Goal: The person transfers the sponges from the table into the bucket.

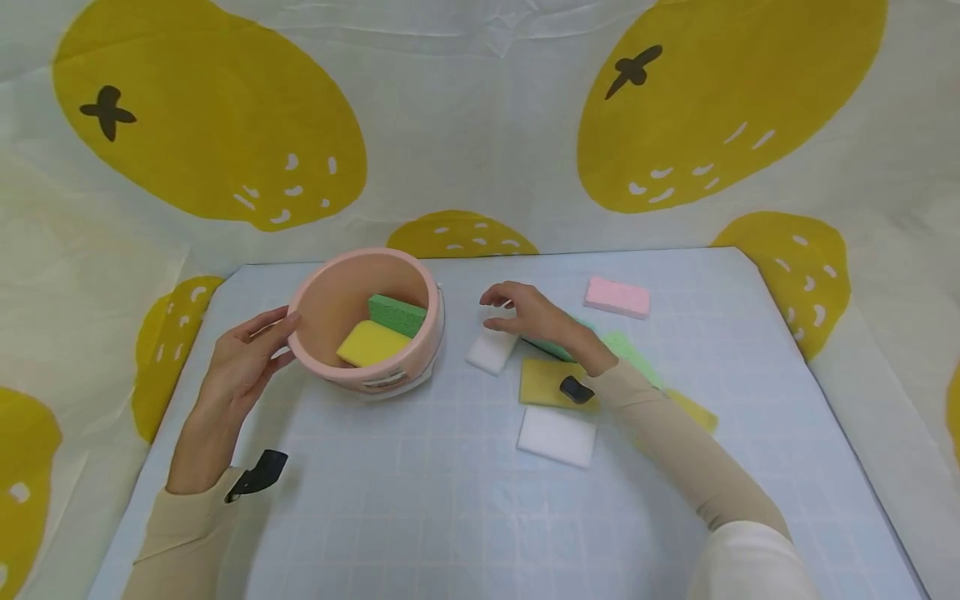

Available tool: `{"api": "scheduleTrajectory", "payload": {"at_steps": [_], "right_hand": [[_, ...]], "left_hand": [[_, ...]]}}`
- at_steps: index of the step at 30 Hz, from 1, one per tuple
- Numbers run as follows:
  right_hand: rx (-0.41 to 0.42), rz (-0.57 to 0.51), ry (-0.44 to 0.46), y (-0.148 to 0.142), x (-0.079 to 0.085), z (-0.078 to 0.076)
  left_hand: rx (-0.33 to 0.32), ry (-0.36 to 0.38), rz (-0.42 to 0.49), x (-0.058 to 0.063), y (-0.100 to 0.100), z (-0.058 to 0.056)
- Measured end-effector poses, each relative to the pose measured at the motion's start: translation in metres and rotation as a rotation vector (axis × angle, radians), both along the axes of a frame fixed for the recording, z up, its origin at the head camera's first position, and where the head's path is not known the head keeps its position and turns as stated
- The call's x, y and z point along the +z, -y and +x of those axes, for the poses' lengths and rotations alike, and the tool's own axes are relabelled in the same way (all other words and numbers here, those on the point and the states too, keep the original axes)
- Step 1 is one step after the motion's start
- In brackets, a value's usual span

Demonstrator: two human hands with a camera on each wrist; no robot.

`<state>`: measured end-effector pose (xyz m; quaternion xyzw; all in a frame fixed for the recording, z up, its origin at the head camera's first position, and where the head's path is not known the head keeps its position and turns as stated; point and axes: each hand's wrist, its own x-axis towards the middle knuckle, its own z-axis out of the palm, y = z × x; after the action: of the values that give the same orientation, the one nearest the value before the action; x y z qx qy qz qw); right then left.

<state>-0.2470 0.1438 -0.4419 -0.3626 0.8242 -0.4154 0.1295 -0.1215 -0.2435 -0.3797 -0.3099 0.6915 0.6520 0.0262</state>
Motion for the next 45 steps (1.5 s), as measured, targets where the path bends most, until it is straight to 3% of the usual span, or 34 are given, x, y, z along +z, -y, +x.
{"api": "scheduleTrajectory", "payload": {"at_steps": [5,13,24,36,45], "right_hand": [[0.072,0.052,0.019,-0.001,-0.006,-0.003],[0.133,0.200,0.038,0.002,-0.001,-0.002],[0.283,0.418,-0.086,0.009,0.005,-0.003],[0.317,0.460,-0.148,0.006,0.011,0.002],[0.388,0.449,-0.302,0.002,0.019,0.007]], "left_hand": [[-0.012,-0.005,0.011,0.001,0.000,0.001],[-0.010,-0.005,0.007,0.001,-0.001,0.000],[-0.004,-0.021,-0.001,0.001,0.000,0.001],[0.015,0.002,-0.012,0.002,-0.002,0.000],[0.007,0.002,-0.018,0.001,-0.002,0.000]]}}
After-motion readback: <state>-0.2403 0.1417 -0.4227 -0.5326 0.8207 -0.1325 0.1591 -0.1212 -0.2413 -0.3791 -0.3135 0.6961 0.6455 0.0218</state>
